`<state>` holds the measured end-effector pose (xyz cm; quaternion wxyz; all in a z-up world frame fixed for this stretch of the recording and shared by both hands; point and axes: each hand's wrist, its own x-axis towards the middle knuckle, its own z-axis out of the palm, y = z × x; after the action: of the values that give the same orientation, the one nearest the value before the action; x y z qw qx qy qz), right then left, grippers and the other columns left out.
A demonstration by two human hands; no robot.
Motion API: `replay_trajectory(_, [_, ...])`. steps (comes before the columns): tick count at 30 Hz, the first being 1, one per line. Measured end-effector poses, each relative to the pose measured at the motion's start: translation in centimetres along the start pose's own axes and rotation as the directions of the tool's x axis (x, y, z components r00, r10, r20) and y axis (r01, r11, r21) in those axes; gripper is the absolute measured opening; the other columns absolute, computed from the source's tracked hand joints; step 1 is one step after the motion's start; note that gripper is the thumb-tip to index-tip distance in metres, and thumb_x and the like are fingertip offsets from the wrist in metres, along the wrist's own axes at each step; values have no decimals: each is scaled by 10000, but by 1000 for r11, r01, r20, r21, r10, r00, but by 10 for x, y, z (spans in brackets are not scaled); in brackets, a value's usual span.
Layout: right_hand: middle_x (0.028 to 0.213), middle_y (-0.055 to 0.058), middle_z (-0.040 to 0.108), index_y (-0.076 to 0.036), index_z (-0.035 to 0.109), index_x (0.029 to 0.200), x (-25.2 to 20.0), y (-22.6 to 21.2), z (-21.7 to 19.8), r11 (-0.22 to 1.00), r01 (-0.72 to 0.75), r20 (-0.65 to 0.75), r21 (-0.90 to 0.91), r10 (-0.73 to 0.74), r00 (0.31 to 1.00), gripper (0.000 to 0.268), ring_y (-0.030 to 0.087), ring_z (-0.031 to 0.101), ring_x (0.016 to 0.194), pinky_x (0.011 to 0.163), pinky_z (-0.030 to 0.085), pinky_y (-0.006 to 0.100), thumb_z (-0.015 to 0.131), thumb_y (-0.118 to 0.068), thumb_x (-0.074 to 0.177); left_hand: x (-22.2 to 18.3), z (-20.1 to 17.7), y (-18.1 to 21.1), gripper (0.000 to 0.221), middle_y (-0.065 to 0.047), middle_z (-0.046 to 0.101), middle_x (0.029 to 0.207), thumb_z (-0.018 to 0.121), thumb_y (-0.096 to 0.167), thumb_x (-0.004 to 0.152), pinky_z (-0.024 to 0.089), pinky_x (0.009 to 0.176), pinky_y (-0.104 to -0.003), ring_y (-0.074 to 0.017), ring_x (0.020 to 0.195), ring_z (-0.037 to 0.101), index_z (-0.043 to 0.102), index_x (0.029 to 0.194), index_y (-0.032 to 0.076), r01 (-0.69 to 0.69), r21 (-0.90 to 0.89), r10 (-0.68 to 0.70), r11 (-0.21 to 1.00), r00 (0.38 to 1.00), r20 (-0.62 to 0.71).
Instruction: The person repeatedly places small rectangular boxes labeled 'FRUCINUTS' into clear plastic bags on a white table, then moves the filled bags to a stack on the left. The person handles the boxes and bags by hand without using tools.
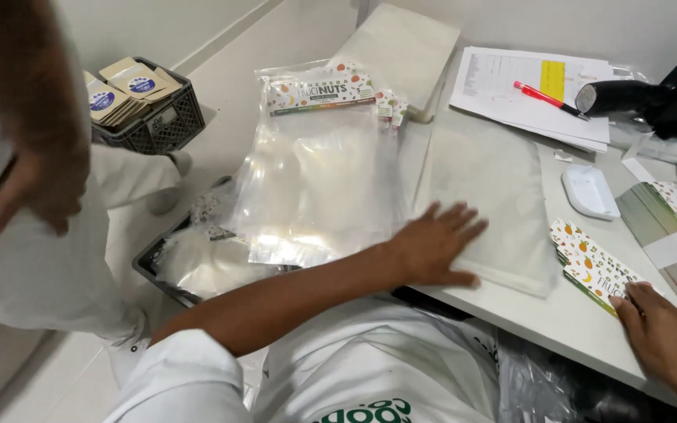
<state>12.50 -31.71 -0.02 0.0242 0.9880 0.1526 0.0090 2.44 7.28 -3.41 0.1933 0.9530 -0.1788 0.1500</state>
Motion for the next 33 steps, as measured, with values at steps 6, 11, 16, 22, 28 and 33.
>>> replay_trajectory(6, [1426, 202, 638, -95, 638, 1375, -10, 11, 19, 992, 128, -150, 20, -123, 981, 686, 330, 544, 1418, 1003, 521, 520, 518, -595, 922, 2, 16, 7, 473, -190, 582, 1282, 560, 434, 1009, 506, 930, -485, -352, 1208, 556, 554, 1265, 36, -136, 116, 123, 984, 986, 108])
replay_trajectory(11, [1456, -82, 650, -243, 581, 1388, -7, 29, 37, 958, 146, -133, -248, -183, 974, 514, 302, 767, 1115, 748, 628, 521, 418, -534, 997, -11, -5, 11, 226, -165, 629, 1056, 510, 236, 1067, 598, 715, -491, -343, 1090, 643, 556, 1091, 16, -315, 107, 305, 943, 947, 97])
replay_trajectory(16, [837, 84, 823, -174, 637, 1351, -23, 1, 18, 930, 43, -138, -365, -100, 985, 429, 384, 787, 791, 748, 620, 502, 519, -306, 961, -17, -32, 26, 178, -173, 671, 1015, 631, -50, 902, 540, 605, -466, -343, 723, 669, 577, 1049, 34, -248, 12, 237, 969, 938, 254])
replay_trajectory(22, [775, 100, 747, -184, 702, 1205, -14, 37, 2, 970, 38, -377, -239, -129, 917, 177, 334, 722, 623, 587, 539, 428, 650, -283, 1068, 1, -47, 23, 46, -72, 809, 905, 786, 80, 836, 607, 763, -305, -213, 839, 771, 807, 875, 93, 226, -442, -187, 868, 974, 132])
replay_trajectory(28, [1240, 53, 763, -83, 681, 1193, -96, -96, -117, 669, 658, -471, 345, -482, 738, 310, 176, 736, 1177, 969, 551, 258, 497, -266, 1023, 17, -76, 28, 348, 35, 692, 615, 972, 289, 674, 403, 567, -276, -97, 608, 559, 669, 598, 135, 476, -511, -407, 716, 879, 250])
replay_trajectory(33, [1253, 168, 729, -39, 700, 1209, -77, -158, -89, 278, 902, -498, 330, -761, 417, 275, 341, 715, 1174, 1037, 556, 487, 582, -82, 964, 16, -75, 27, 263, -19, 680, 624, 931, 255, 701, 470, 573, -322, -157, 611, 606, 712, 678, 111, 424, -524, -340, 739, 906, 253])
